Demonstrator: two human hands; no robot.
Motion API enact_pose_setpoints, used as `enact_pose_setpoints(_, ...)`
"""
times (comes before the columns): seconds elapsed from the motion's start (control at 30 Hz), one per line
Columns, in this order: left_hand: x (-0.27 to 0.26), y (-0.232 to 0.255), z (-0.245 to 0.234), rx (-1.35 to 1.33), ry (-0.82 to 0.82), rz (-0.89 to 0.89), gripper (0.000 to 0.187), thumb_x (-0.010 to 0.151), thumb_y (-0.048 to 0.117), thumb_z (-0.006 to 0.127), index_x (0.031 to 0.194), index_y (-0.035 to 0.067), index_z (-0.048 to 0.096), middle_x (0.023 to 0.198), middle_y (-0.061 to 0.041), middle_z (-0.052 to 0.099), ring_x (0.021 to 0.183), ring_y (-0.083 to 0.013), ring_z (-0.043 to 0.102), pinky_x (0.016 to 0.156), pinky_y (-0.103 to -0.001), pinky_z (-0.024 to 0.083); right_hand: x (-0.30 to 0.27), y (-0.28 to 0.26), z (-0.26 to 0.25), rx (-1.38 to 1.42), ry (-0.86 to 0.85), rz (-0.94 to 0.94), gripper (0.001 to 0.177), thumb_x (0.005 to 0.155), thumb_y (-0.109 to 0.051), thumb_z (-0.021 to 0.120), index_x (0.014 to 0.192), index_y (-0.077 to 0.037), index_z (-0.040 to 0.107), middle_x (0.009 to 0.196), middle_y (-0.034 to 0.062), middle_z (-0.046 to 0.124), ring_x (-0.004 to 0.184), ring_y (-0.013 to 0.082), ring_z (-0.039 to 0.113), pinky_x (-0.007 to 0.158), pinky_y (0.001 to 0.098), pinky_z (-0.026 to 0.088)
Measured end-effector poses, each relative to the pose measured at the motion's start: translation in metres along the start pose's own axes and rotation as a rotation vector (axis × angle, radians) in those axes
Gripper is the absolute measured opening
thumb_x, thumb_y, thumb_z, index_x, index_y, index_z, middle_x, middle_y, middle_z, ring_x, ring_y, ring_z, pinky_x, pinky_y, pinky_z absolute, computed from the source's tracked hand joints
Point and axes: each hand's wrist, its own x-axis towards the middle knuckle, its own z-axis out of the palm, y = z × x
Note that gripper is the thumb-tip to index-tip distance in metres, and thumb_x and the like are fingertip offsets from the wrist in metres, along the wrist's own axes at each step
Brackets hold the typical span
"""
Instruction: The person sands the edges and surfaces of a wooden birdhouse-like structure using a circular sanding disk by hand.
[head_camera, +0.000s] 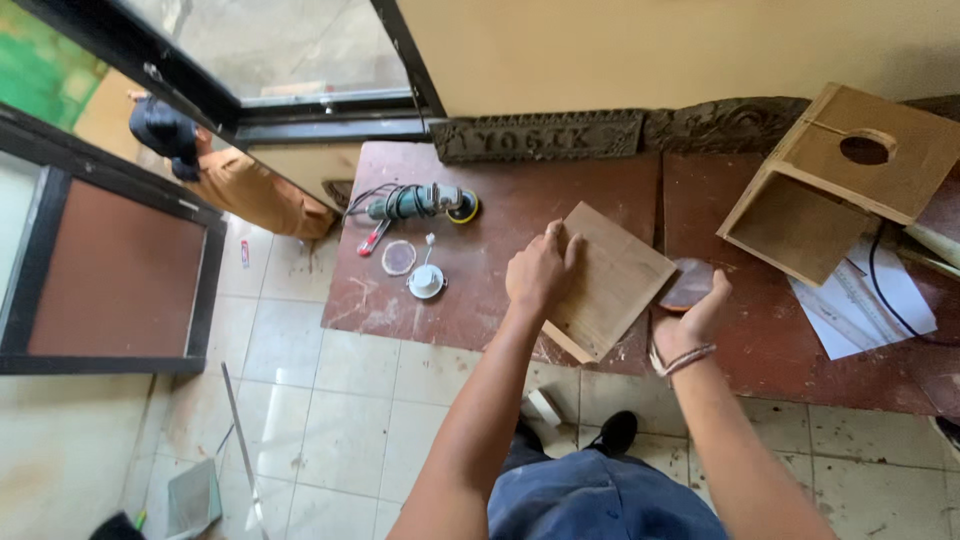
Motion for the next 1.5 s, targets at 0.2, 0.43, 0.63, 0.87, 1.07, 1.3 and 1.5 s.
enact_pose_setpoints(0.2,-0.012,0.007,0.004,0.070,0.015,0.013,0.054,0.103,0.054,0.035,0.142,0.017,0.046,0.100,-0.024,0.069,0.086,-0.0521,0.073,0.078,-0.062,0.059,-0.079,0.009,-0.032,-0.324,-0.162,0.131,0.053,0.091,-0.061,0.061,0.126,-0.022,0.065,0.131,0.0053,0.066,0.122,0.0280,0.063,0.102,0.0525,0.055)
enact_pose_setpoints(0.43,-0.001,-0.006,-0.002,0.020,0.000,0.042,0.058,0.103,0.060,0.033,0.141,0.018,0.047,0.101,-0.021,0.071,0.087,-0.0511,0.073,0.077,-0.061,0.059,-0.057,0.024,-0.035,-0.649,0.100,0.015,0.075,0.079,-0.084,0.062,0.129,-0.029,0.065,0.114,0.0040,0.061,0.102,0.0175,0.063,0.087,0.0404,0.059)
enact_pose_setpoints(0.63,-0.005,0.003,-0.006,0.042,-0.085,0.031,0.056,0.105,0.055,0.032,0.144,0.016,0.043,0.105,-0.022,0.070,0.092,-0.0490,0.073,0.084,-0.060,0.059,-0.007,0.022,-0.032,-0.292,0.000,0.025,0.074,0.075,-0.073,0.069,0.131,-0.025,0.060,0.133,0.0032,0.063,0.124,0.0282,0.059,0.104,0.0518,0.048)
enact_pose_setpoints(0.87,-0.001,-0.004,-0.005,0.034,-0.059,0.014,0.060,0.103,0.062,0.030,0.143,0.019,0.043,0.105,-0.021,0.070,0.093,-0.0493,0.073,0.085,-0.061,0.058,-0.033,0.044,-0.060,-0.395,-0.001,-0.037,0.051,0.089,-0.058,0.067,0.123,-0.021,0.067,0.121,0.0035,0.069,0.112,0.0246,0.067,0.098,0.0441,0.056)
enact_pose_setpoints(1.07,-0.005,-0.006,-0.003,0.054,-0.042,0.089,0.060,0.104,0.062,0.035,0.143,0.019,0.046,0.106,-0.019,0.070,0.093,-0.0480,0.073,0.084,-0.060,0.058,0.076,-0.064,0.010,-0.281,-0.178,-0.156,0.066,0.076,-0.060,0.079,0.127,-0.025,0.056,0.125,0.0067,0.066,0.109,0.0387,0.071,0.096,0.0621,0.063)
enact_pose_setpoints(1.3,-0.013,0.009,-0.019,0.099,0.125,0.313,0.056,0.102,0.050,0.053,0.143,0.012,0.053,0.113,-0.019,0.064,0.104,-0.0453,0.068,0.081,-0.054,0.059,-0.023,-0.086,-0.039,-0.045,-0.264,-0.192,0.045,0.083,-0.043,0.077,0.108,-0.010,0.059,0.105,0.0172,0.073,0.095,0.0464,0.075,0.091,0.0647,0.065)
enact_pose_setpoints(1.5,-0.091,0.034,-0.002,0.321,0.127,0.524,0.096,0.080,0.063,0.074,0.158,0.020,0.040,0.156,-0.019,0.038,0.146,-0.0455,0.036,0.113,-0.061,0.040,-0.008,-0.034,-0.193,-0.155,-0.038,-0.059,0.043,0.101,-0.049,0.062,0.129,-0.019,0.046,0.129,0.0094,0.057,0.108,0.0368,0.071,0.094,0.0594,0.064)
